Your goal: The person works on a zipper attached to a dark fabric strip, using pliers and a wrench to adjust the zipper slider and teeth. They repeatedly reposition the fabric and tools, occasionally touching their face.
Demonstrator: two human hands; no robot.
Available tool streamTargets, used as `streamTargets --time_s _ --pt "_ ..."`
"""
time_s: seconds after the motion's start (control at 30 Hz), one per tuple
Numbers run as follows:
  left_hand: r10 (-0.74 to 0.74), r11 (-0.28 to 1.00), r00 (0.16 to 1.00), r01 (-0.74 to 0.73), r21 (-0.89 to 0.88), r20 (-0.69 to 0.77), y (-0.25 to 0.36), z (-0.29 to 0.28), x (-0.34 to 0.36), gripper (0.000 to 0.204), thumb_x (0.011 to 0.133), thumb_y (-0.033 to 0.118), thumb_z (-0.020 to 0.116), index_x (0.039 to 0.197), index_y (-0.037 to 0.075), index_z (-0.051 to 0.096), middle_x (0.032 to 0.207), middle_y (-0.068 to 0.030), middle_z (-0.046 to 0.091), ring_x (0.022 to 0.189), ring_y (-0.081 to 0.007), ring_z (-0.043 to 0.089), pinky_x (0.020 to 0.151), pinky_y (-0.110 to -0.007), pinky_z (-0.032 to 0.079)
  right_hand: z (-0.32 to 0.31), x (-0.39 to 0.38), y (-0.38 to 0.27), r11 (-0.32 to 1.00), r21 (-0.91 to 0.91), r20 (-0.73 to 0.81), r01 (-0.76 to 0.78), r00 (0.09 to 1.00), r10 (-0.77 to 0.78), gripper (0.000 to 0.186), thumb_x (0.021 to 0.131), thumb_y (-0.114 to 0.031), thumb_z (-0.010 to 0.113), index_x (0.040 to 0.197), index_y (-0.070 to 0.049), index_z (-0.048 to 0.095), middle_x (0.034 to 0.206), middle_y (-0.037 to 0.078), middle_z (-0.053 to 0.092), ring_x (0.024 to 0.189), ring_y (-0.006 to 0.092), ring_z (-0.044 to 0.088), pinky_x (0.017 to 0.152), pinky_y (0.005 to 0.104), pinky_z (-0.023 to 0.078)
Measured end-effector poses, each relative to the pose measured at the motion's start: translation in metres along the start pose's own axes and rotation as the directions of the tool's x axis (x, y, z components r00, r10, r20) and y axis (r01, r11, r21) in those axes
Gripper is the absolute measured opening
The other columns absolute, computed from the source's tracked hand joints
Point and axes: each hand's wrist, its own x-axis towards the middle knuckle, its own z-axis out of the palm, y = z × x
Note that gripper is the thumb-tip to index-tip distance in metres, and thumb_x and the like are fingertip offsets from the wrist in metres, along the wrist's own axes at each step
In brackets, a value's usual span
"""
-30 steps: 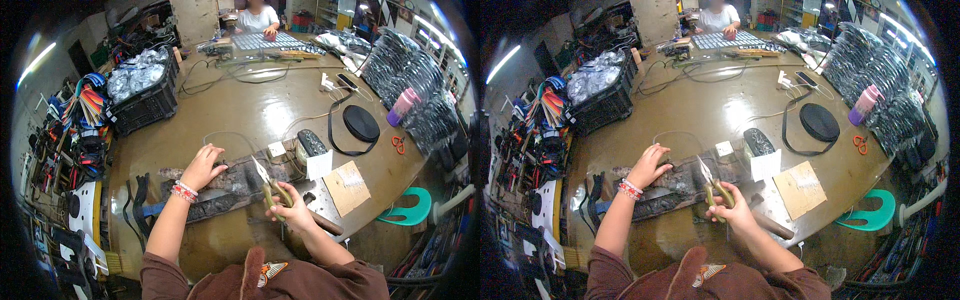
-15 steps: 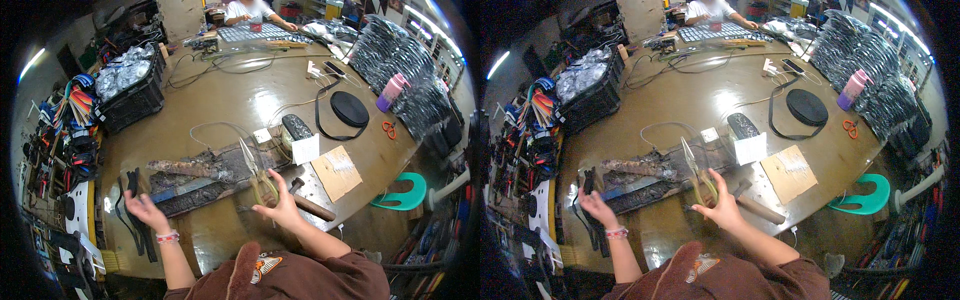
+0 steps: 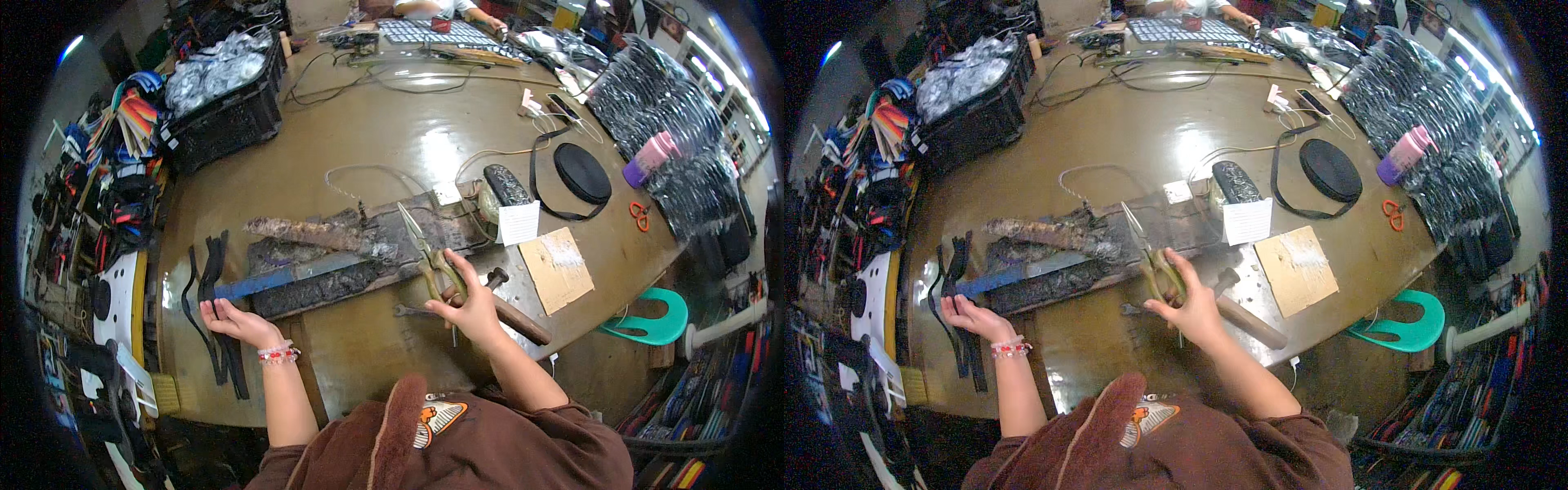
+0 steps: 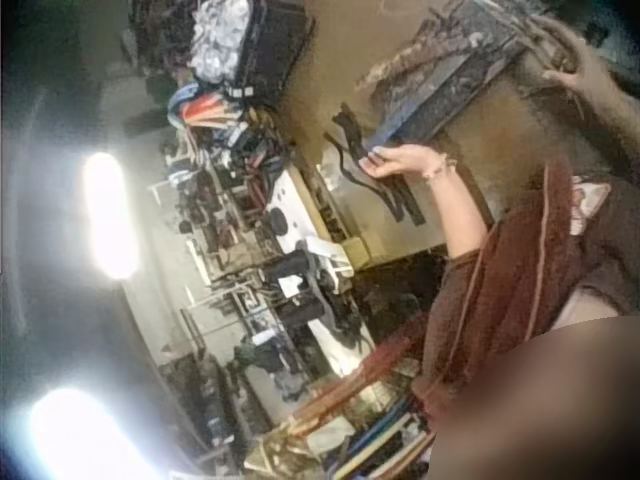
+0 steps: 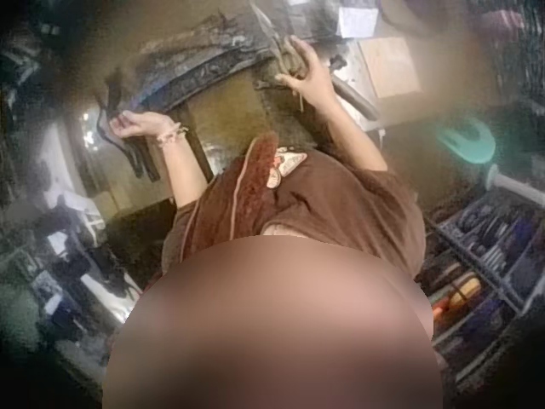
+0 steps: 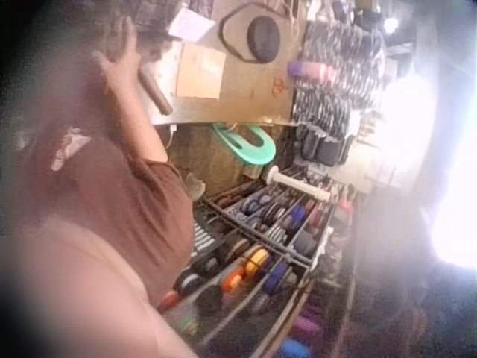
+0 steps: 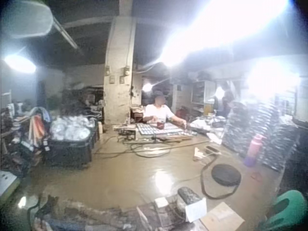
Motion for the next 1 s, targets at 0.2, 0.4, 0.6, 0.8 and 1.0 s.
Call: streamTargets --time_s 0.2,0.4,0.6,0.8,1.0 --pt "0.002 0.999 0.999 -0.001 0.035 -0.034 -0.014 0.000 0.007 0.036 0.094 0.015 0.041 0.124 -0.002 0.030 0.127 -0.0140 0.032 0.114 -0.0230 0.036 0.098 -0.036 0.031 -0.003 0.009 0.009 0.978 -0.151 0.007 0.141 0.990 -0.141 0.076 0.071 0.000 0.072 0.136 -0.015 0.035 0.067 0.002 0.057 0.048 0.0057 0.050 0.043 0.0216 0.042" --pt "0.009 1.000 1.000 -0.009 -0.007 0.001 -0.015 0.000 0.005 0.037 0.095 0.017 0.041 0.125 0.000 0.029 0.127 -0.0120 0.031 0.112 -0.0211 0.036 0.097 -0.034 0.030 -0.003 0.019 0.007 0.960 -0.139 0.164 -0.243 0.950 0.264 0.070 0.071 -0.010 0.073 0.132 -0.015 0.040 0.117 0.011 0.052 0.077 0.0172 0.062 0.069 0.0281 0.050" --pt "-0.006 1.000 1.000 0.006 -0.010 0.020 -0.020 0.000 0.006 0.037 0.095 0.017 0.041 0.126 0.001 0.029 0.127 -0.0115 0.030 0.114 -0.0211 0.035 0.098 -0.034 0.031 -0.005 0.032 0.012 0.975 -0.141 0.118 0.171 0.981 -0.155 0.069 0.071 -0.011 0.073 0.132 -0.014 0.041 0.125 0.012 0.052 0.094 0.0207 0.062 0.076 0.0296 0.052" --pt "-0.007 1.000 0.999 0.007 -0.001 0.042 -0.022 0.000 0.008 0.037 0.095 0.016 0.040 0.126 0.000 0.029 0.128 -0.0118 0.030 0.116 -0.0217 0.034 0.099 -0.035 0.031 -0.010 0.040 0.019 0.986 -0.055 0.018 0.157 0.988 -0.156 0.069 0.071 0.001 0.070 0.133 -0.010 0.041 0.102 0.007 0.061 0.062 0.0040 0.052 0.052 0.0189 0.043" --pt "-0.010 1.000 0.998 0.009 0.016 0.057 -0.021 0.001 0.007 0.038 0.095 0.017 0.040 0.127 0.001 0.028 0.128 -0.0119 0.030 0.115 -0.0218 0.034 0.100 -0.034 0.029 -0.013 0.039 0.011 0.961 -0.205 0.296 0.183 0.948 -0.118 0.069 0.072 -0.002 0.071 0.133 -0.016 0.042 0.090 0.008 0.063 0.055 0.0062 0.052 0.047 0.0228 0.045"
